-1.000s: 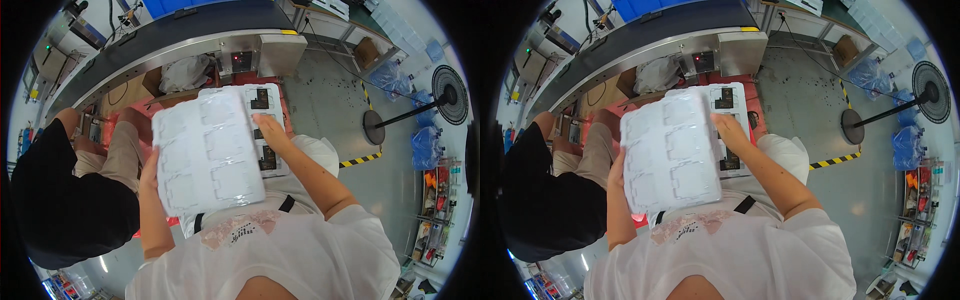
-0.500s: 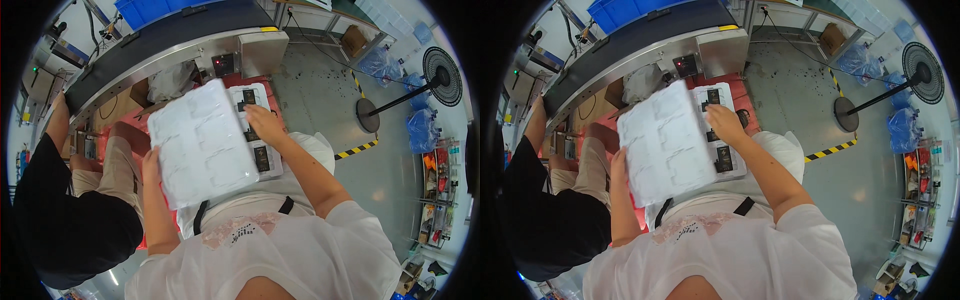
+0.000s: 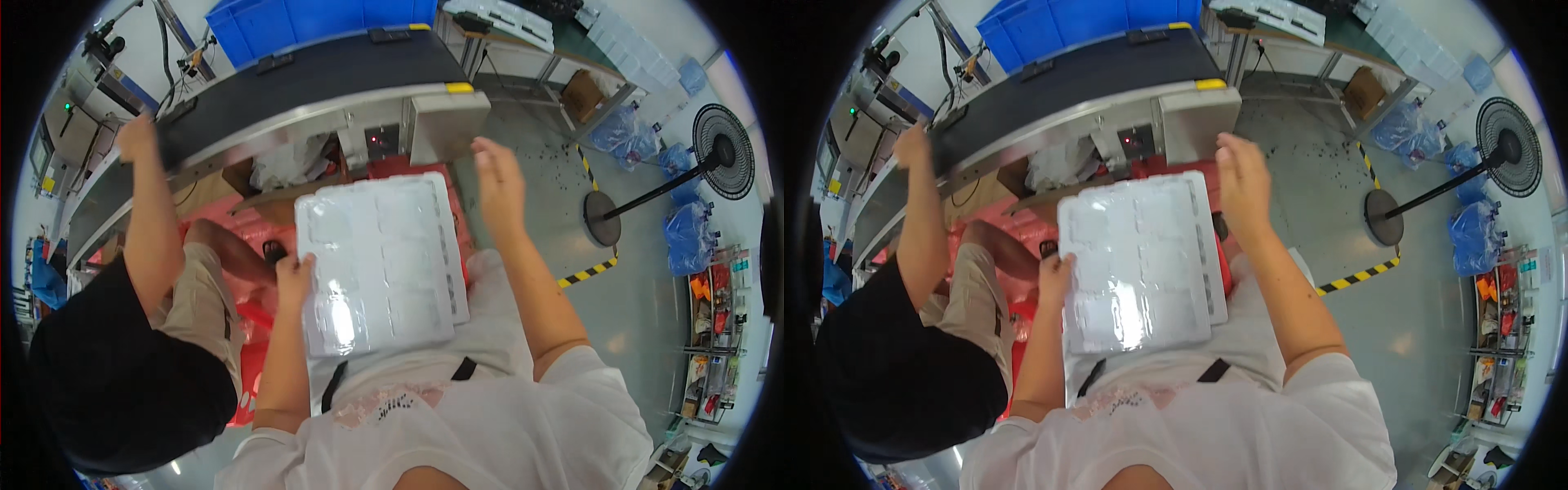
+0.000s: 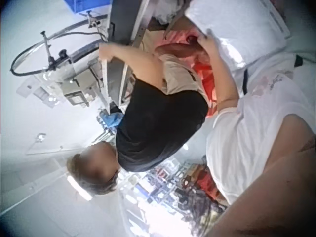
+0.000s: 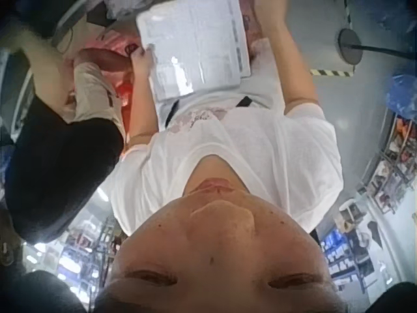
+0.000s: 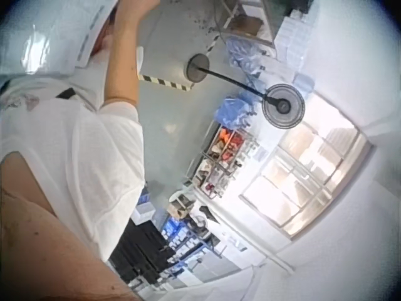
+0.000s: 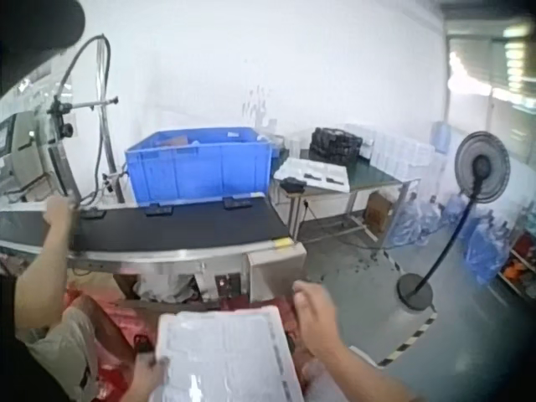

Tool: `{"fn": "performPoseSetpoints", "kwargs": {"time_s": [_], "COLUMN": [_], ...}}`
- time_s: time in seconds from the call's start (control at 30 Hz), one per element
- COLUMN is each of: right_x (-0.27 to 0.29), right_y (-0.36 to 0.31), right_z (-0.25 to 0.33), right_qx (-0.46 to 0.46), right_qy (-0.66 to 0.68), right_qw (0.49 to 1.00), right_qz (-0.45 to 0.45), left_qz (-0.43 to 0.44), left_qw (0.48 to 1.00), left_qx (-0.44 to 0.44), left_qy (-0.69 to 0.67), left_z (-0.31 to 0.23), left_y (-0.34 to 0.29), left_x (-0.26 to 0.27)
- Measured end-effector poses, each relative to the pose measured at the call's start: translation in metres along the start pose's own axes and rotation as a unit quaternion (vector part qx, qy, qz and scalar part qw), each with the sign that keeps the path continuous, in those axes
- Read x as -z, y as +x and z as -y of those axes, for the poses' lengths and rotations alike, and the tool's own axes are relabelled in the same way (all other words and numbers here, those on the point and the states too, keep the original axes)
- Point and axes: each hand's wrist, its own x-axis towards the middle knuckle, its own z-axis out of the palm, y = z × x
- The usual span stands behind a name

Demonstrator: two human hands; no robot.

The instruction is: The person places small black electronic components into a white foam tray, then covers them with a foam lid. The person repeats this process multiple times, handling the components and foam trays by hand.

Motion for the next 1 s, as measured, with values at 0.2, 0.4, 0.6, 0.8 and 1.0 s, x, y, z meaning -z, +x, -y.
{"fn": "performPoseSetpoints", "kwargs": {"time_s": [0.2, 0.4, 0.6, 0.8, 1.0], "right_x": [-0.048, -0.117, -0.088, -0.028, -0.121], "right_y": [0.182, 0.31, 0.293, 0.133, -0.003], "right_z": [0.008, -0.132, -0.078, 0.023, -0.033], "right_qx": [0.099, -0.277, -0.072, -0.183, -0.274], "right_qy": [-0.146, -0.142, -0.161, 0.238, 0.217], "right_qw": [0.973, 0.949, 0.982, 0.915, 0.88], "right_qz": [-0.145, 0.042, -0.075, 0.269, 0.323], "left_qz": [-0.147, 0.054, -0.139, -0.154, -0.202], "left_qw": [0.971, 0.954, 0.893, 0.918, 0.967], "left_qx": [-0.076, -0.294, -0.425, -0.321, -0.1], "left_qy": [0.173, 0.016, -0.047, -0.176, 0.122], "left_z": [-0.067, -0.238, -0.321, -0.304, -0.117], "left_y": [-0.005, 0.04, 0.125, 0.091, 0.037], "left_x": [-0.008, 0.033, 0.014, 0.014, 0.0]}}
